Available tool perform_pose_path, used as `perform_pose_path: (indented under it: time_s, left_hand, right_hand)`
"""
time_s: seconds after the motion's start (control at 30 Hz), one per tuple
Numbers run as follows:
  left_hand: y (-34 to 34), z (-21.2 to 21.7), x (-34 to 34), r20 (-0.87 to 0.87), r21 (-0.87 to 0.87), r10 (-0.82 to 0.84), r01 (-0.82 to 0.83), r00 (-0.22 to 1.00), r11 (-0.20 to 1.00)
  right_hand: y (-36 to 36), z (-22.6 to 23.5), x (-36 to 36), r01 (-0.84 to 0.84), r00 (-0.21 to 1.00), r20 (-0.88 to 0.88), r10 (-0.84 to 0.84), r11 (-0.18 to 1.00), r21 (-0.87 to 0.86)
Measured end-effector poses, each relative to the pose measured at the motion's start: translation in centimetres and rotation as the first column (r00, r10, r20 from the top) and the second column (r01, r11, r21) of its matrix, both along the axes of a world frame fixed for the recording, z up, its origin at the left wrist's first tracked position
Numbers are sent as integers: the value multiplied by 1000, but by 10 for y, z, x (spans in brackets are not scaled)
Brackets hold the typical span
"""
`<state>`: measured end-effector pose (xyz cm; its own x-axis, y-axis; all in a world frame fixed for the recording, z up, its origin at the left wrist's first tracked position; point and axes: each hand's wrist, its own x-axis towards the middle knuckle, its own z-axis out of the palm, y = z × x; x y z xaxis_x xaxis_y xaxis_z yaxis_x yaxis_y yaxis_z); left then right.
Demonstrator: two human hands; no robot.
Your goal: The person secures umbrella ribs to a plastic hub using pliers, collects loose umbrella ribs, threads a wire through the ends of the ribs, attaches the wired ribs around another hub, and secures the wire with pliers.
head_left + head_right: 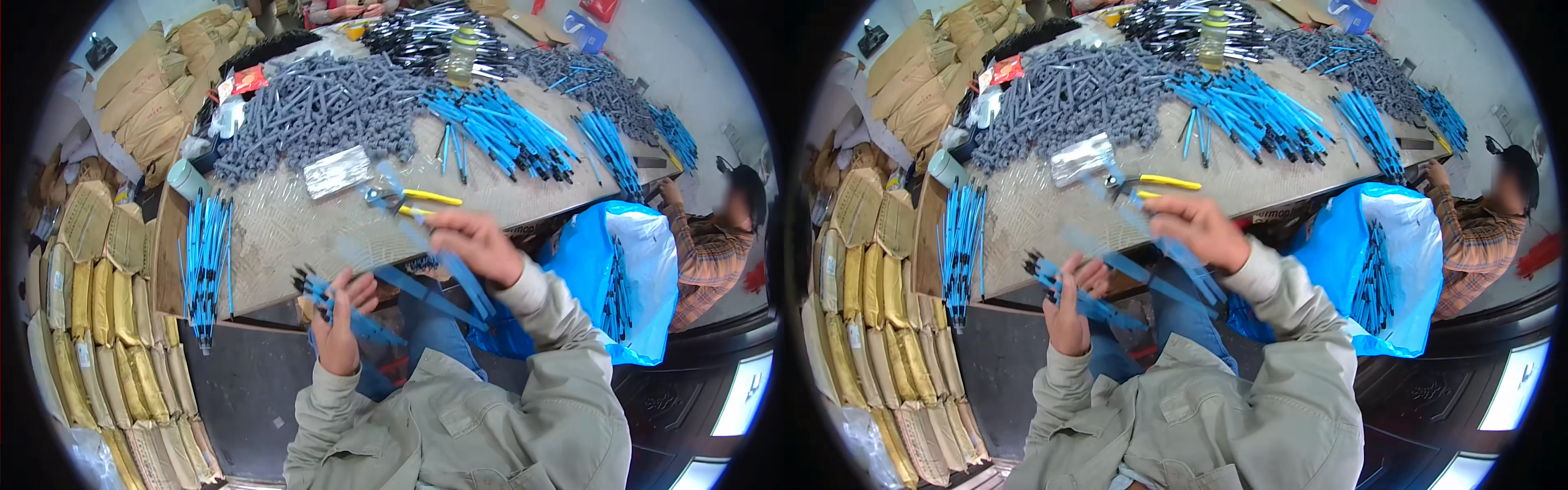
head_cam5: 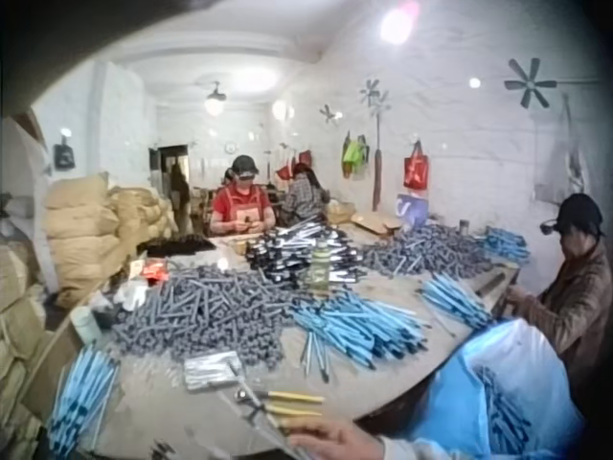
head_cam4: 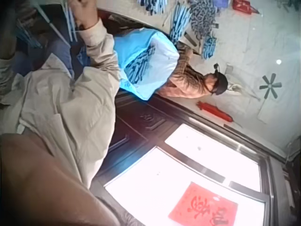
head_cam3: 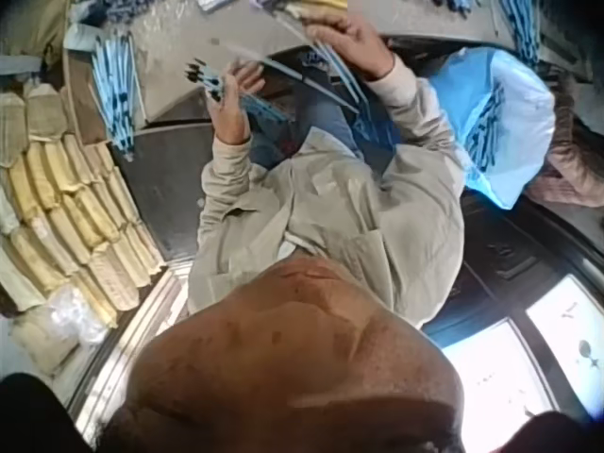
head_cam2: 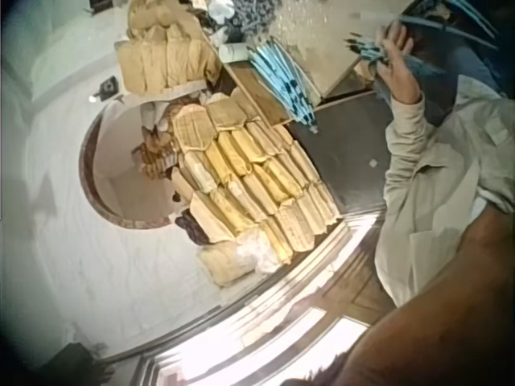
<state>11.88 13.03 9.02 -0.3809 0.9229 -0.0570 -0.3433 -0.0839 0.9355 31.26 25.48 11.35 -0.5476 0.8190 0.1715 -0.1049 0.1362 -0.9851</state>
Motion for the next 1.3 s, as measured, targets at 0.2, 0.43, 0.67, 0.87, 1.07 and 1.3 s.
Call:
perform_pose_path:
  time_s: [0.2,0.43,0.67,0.87,1.07,1.3]
  left_hand:
    - [13,-7,5,-98,149,94,-78,991,986]
    - [9,-10,2,217,221,84,-133,973,966]
    - [-3,6,-18,199,238,160,-206,967,949]
    - [-12,3,-11,281,166,-117,72,953,984]
    - [-17,9,-9,204,242,-106,55,973,969]
    - [-20,-6,-15,62,88,-218,213,974,973]
  right_hand:
    - [-52,-22,-45,-99,971,230,-62,773,627]
    - [-37,-12,-52,-346,938,85,336,913,215]
    - [129,-24,32,393,606,5,-795,305,867]
    - [239,-7,68,230,228,360,-905,409,883]
    - [278,-27,60,-36,-6,508,-862,508,861]
    - [250,-25,74,2,120,282,-952,284,959]
